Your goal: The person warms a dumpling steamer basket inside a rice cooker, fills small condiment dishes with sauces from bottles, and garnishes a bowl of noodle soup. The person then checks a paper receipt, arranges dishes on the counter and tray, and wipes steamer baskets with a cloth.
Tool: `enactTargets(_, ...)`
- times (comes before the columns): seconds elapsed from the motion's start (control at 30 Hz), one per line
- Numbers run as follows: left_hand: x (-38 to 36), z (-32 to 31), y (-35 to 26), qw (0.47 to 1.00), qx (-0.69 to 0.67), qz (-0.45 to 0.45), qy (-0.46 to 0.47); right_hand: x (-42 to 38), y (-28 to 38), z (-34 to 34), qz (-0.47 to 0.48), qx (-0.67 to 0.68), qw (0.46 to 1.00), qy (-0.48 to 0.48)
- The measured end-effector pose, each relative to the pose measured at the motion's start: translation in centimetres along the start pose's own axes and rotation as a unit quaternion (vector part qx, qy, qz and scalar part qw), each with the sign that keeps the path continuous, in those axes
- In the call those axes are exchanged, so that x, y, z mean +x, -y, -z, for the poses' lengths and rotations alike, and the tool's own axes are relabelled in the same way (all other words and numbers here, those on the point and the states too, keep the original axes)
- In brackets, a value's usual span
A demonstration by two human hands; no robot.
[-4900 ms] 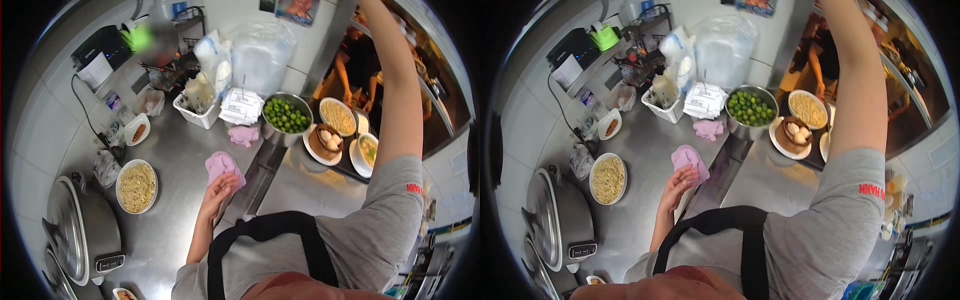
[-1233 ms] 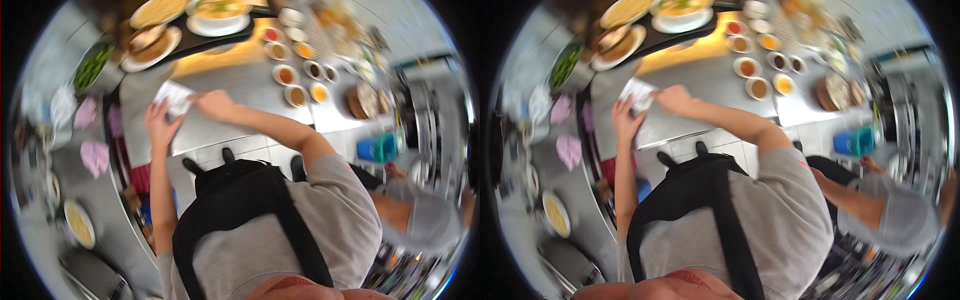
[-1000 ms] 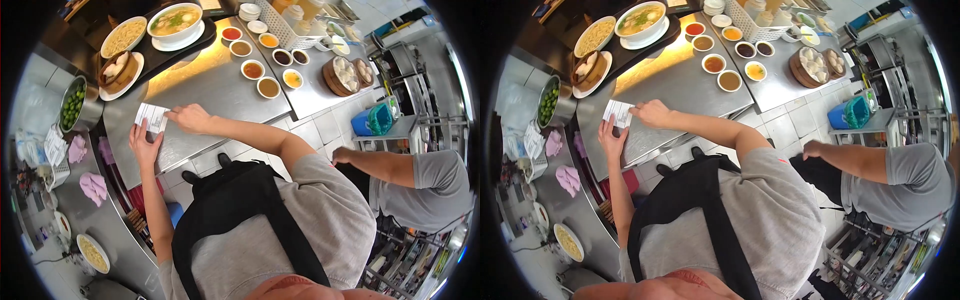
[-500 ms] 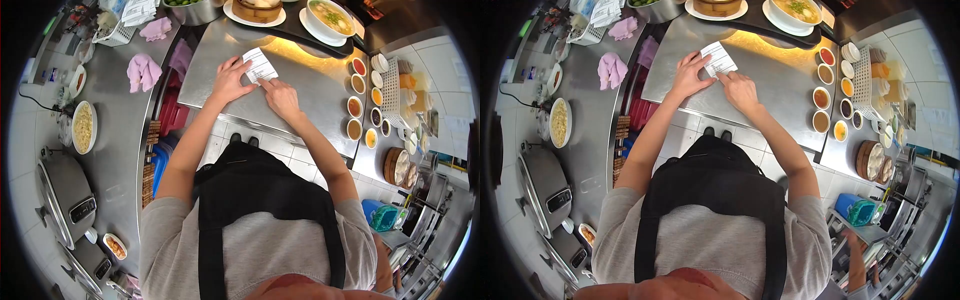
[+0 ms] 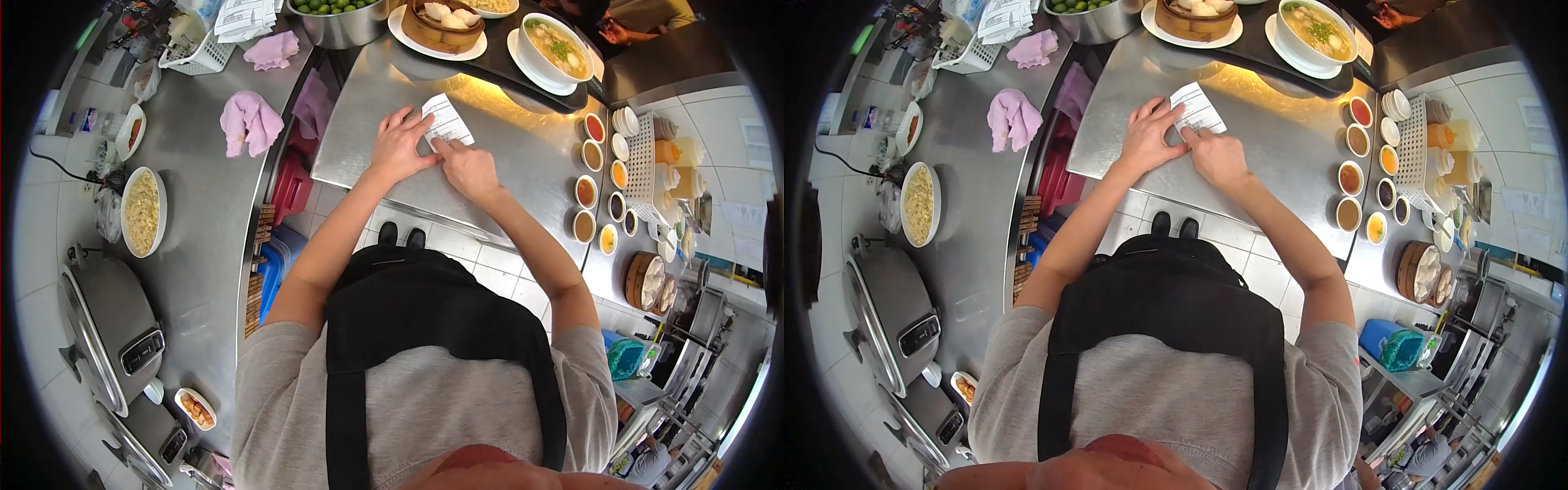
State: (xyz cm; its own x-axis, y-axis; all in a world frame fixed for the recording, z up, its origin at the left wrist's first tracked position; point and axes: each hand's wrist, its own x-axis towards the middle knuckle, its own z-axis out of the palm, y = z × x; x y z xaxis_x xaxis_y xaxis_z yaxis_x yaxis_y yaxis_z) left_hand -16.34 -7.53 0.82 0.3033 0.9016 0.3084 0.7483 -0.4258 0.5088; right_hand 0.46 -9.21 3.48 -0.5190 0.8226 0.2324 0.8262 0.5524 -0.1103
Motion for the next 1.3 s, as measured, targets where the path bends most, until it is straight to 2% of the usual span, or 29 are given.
enactTargets(0.1, -0.1, -0.2, 0.1, 1.0, -0.003, 0.001, -0.008, 0.0, -1.0, -0.1, -0.011, -0.014, 1.0, 0.025)
enactTargets(0.17, -0.1, -0.9, 0.4, 1.0, -0.008, -0.004, -0.007, 0.1, -3.1, 0.6, -0.151, -0.064, 0.984, 0.065)
enactTargets(0.27, 1.1, 1.7, 2.0, 0.999, 0.005, -0.03, -0.033, -2.0, -4.4, 1.8, -0.173, 0.049, 0.984, -0.003)
enactTargets(0.3, 2.6, 3.3, 3.2, 0.981, -0.184, 0.021, -0.063, -3.5, -4.7, 1.7, -0.177, 0.079, 0.981, -0.024)
enactTargets(0.33, 4.2, 4.7, 4.1, 0.923, -0.37, 0.066, -0.086, -5.1, -5.0, 1.7, -0.198, 0.139, 0.97, -0.028)
enactTargets(0.37, 6.4, 9.4, 5.2, 0.942, -0.278, 0.026, -0.185, -6.9, -4.8, 1.5, -0.223, 0.196, 0.954, -0.03)
enactTargets(0.4, 8.7, 12.9, 7.4, 0.941, -0.184, 0.042, -0.281, -8.7, -4.2, 1.1, -0.228, 0.191, 0.952, -0.065)
enactTargets(0.43, 12.1, 14.8, 12.3, 0.897, -0.25, -0.012, -0.365, -10.3, -3.8, 0.9, -0.241, 0.182, 0.948, -0.101)
enactTargets(0.47, 14.8, 19.2, 15.2, 0.899, -0.058, -0.054, -0.43, -11.3, -3.3, 1.4, -0.267, 0.173, 0.941, -0.116)
enactTargets(0.5, 16.6, 22.8, 21.5, 0.846, 0.417, 0.004, -0.333, -12.5, -2.3, 2.0, -0.305, 0.202, 0.926, -0.096)
enactTargets(0.53, 17.7, 25.0, 24.0, 0.898, 0.303, 0.035, -0.316, -14.2, -1.1, 2.7, -0.352, 0.227, 0.904, -0.083)
enactTargets(0.57, 18.9, 27.1, 26.5, 0.932, 0.176, 0.07, -0.308, -15.3, -0.4, 3.1, -0.354, 0.23, 0.902, -0.095)
enactTargets(0.6, 20.1, 29.2, 28.7, 0.943, 0.059, 0.108, -0.309, -16.0, 0.1, 3.6, -0.359, 0.23, 0.898, -0.109)
enactTargets(0.67, 21.5, 30.2, 33.2, 0.943, 0.162, 0.094, -0.275, -17.2, 1.1, 5.3, -0.404, 0.241, 0.877, -0.103)
enactTargets(0.7, 22.8, 30.4, 39.9, 0.929, 0.233, -0.057, -0.282, -18.0, 1.2, 5.7, -0.419, 0.227, 0.873, -0.107)
enactTargets(0.73, 22.0, 30.3, 34.1, 0.928, 0.247, 0.084, -0.266, -19.0, 1.2, 6.0, -0.43, 0.216, 0.87, -0.108)
enactTargets(0.77, 22.1, 29.7, 33.4, 0.94, 0.154, 0.085, -0.293, -20.0, 1.1, 6.2, -0.468, 0.2, 0.851, -0.128)
enactTargets(0.8, 22.5, 29.1, 35.2, 0.939, 0.212, 0.127, -0.239, -21.0, 0.9, 6.3, -0.47, 0.181, 0.851, -0.146)
enactTargets(0.83, 21.2, 27.8, 32.4, 0.923, 0.308, 0.184, -0.142, -22.3, 0.5, 6.3, -0.466, 0.162, 0.855, -0.161)
enactTargets(0.87, 21.4, 26.3, 35.9, 0.926, 0.339, 0.132, -0.105, -23.9, 0.1, 6.3, -0.484, 0.153, 0.844, -0.173)
enactTargets(0.9, 20.5, 25.3, 35.0, 0.946, 0.23, 0.169, -0.154, -25.3, -0.3, 6.3, -0.504, 0.155, 0.822, -0.213)
enactTargets(0.93, 19.6, 24.9, 33.5, 0.943, 0.211, 0.187, -0.176, -26.9, -0.8, 6.6, -0.522, 0.159, 0.799, -0.253)
enactTargets(0.97, 19.4, 24.4, 32.9, 0.939, 0.2, 0.2, -0.196, -28.1, -1.0, 7.6, -0.582, 0.151, 0.756, -0.258)
enactTargets(1.0, 18.9, 24.0, 32.9, 0.929, 0.231, 0.171, -0.232, -30.1, -2.0, 7.2, -0.622, 0.159, 0.702, -0.308)
enactTargets(1.07, 17.8, 23.1, 31.4, 0.917, 0.259, 0.139, -0.269, -35.9, -5.3, 4.3, -0.626, 0.096, 0.645, -0.428)
enactTargets(1.17, 16.9, 18.5, 26.7, 0.924, 0.234, 0.09, -0.29, -42.6, -9.1, 5.6, -0.73, 0.109, 0.533, -0.413)
enactTargets(1.2, 16.3, 16.4, 24.9, 0.929, 0.219, 0.072, -0.289, -44.7, -10.6, 5.7, -0.738, 0.101, 0.521, -0.418)
enactTargets(1.3, 13.2, 9.0, 18.7, 0.944, 0.178, 0.037, -0.276, -51.2, -17.6, 4.2, -0.773, 0.157, 0.413, -0.456)
